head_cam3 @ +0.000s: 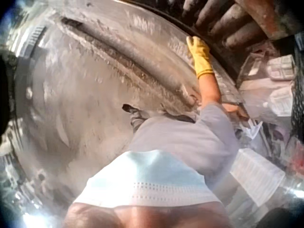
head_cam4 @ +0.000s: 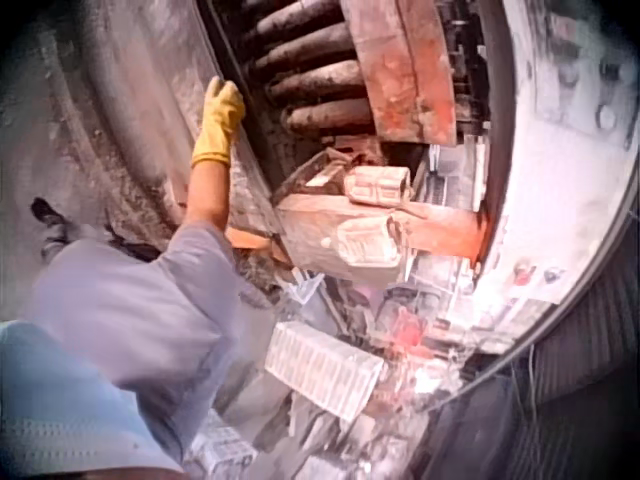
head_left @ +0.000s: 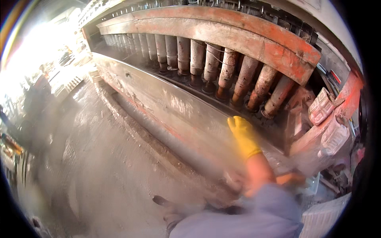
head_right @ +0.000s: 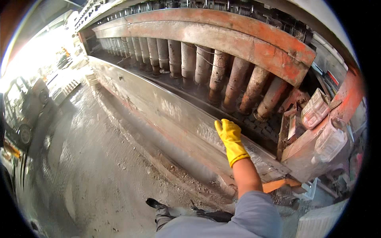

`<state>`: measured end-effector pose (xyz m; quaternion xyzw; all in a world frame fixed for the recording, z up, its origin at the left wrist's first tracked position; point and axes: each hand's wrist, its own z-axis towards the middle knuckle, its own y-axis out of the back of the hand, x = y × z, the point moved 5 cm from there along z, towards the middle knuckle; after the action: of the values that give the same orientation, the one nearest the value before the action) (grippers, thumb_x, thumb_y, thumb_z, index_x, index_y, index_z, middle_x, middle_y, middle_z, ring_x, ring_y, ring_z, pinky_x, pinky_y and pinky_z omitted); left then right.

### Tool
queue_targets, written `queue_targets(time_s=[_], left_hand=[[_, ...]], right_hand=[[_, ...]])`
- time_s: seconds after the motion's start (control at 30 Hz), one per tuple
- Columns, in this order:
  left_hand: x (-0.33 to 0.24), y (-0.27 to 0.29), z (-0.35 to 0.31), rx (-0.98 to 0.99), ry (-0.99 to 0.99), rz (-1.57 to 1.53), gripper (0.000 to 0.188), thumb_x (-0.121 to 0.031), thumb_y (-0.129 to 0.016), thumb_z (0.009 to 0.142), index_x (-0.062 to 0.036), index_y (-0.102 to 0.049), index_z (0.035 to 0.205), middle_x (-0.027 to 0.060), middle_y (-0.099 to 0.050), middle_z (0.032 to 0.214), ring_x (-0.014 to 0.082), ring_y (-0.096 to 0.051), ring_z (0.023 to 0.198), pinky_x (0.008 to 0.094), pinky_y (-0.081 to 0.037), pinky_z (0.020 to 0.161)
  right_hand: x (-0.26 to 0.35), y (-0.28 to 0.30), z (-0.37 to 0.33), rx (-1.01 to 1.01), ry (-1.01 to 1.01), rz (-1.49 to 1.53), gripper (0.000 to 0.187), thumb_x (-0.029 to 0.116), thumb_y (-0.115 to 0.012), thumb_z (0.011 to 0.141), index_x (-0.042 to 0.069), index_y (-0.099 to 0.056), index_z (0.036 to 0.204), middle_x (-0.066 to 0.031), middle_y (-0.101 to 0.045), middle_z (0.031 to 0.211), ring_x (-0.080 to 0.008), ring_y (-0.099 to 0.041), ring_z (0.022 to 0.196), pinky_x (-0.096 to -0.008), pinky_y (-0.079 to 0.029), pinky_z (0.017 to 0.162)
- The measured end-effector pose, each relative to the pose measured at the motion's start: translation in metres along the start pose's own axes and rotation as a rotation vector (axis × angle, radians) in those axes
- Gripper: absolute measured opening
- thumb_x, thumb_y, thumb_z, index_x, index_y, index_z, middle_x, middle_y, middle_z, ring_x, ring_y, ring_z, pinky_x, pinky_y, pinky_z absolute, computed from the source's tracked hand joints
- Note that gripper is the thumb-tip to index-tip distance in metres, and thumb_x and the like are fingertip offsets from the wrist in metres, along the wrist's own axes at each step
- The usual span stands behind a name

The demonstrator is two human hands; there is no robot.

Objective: The person lifts a basket of white rectangular tiles and pours them into a large industrial machine with rotating rollers. They then use both hands to spread and arrange the tiles on the machine's surface.

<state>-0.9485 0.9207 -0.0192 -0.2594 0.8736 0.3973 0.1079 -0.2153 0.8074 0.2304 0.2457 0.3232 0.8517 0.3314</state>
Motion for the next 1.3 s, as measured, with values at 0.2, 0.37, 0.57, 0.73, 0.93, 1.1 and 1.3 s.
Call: queue_targets(time_s=[0.2,0.37,0.57,0.73,0.93,1.1,1.3], left_hand=[[-0.056,0.112,0.147,0.065,-0.021,0.048,0.070,-0.032,-0.075,0.085,0.0077,-0.051,0.138,0.0254,-0.064,0.127,0.0346,-0.062,0.119,0.0430,-0.049,0.101],[-0.111,0.228,0.263,0.014,-0.107,-0.025,0.070,-0.031,-0.075,0.086,0.0076,-0.051,0.138,0.0250,-0.064,0.127,0.0341,-0.062,0.119,0.0425,-0.049,0.100],[-0.263,0.307,0.398,-0.043,-0.280,-0.388,0.065,-0.029,-0.072,0.088,0.0055,-0.051,0.140,0.0223,-0.064,0.129,0.0307,-0.062,0.118,0.0380,-0.048,0.100],[-0.357,0.324,0.497,0.112,-0.344,-0.332,0.063,-0.031,-0.072,0.089,0.0051,-0.054,0.137,0.0195,-0.065,0.128,0.0242,-0.062,0.116,0.0338,-0.049,0.098],[-0.298,0.374,0.597,-0.079,-0.311,0.079,0.061,-0.033,-0.071,0.085,0.0051,-0.058,0.131,0.0181,-0.073,0.108,0.0258,-0.070,0.098,0.0352,-0.055,0.085],[-0.379,0.407,0.622,-0.002,-0.013,0.117,0.062,-0.033,-0.071,0.085,0.0049,-0.057,0.132,0.0186,-0.072,0.111,0.0263,-0.069,0.101,0.0358,-0.054,0.088],[-0.453,0.454,0.714,0.000,0.079,0.080,0.063,-0.034,-0.072,0.085,0.0046,-0.057,0.133,0.0191,-0.070,0.115,0.0269,-0.068,0.105,0.0365,-0.053,0.091]], right_hand=[[-0.033,-0.052,-0.007,0.244,-0.085,-0.356,0.045,0.047,-0.045,0.101,0.012,-0.072,0.108,-0.0154,-0.072,0.107,-0.0370,-0.067,0.098,-0.0509,-0.050,0.090],[-0.003,-0.066,0.006,-0.060,-0.229,-0.602,0.048,0.045,-0.051,0.098,0.009,-0.067,0.071,-0.0156,-0.071,0.077,-0.0391,-0.068,0.073,-0.0517,-0.052,0.072],[0.058,-0.119,0.034,-0.230,-0.280,-0.684,0.027,0.034,-0.066,0.094,0.008,-0.071,0.086,-0.0128,-0.072,0.082,-0.0328,-0.069,0.086,-0.0517,-0.049,0.100],[0.241,-0.208,0.134,-0.484,-0.184,-0.597,0.014,0.022,-0.070,0.091,0.008,-0.070,0.092,-0.0130,-0.071,0.093,-0.0334,-0.067,0.095,-0.0536,-0.046,0.105],[0.439,-0.404,0.271,-0.352,0.030,-0.079,0.044,0.024,-0.072,0.088,0.008,-0.063,0.127,-0.0154,-0.066,0.122,-0.0353,-0.058,0.122,-0.0560,-0.033,0.115],[0.561,-0.544,0.377,-0.074,0.124,0.078,0.062,0.034,-0.070,0.087,0.004,-0.056,0.139,-0.0199,-0.058,0.139,-0.0399,-0.053,0.129,-0.0552,-0.029,0.117],[0.691,-0.690,0.469,0.013,0.204,0.121,0.077,0.036,-0.070,0.085,0.006,-0.043,0.151,-0.0212,-0.048,0.150,-0.0392,-0.045,0.138,-0.0544,-0.025,0.120]])
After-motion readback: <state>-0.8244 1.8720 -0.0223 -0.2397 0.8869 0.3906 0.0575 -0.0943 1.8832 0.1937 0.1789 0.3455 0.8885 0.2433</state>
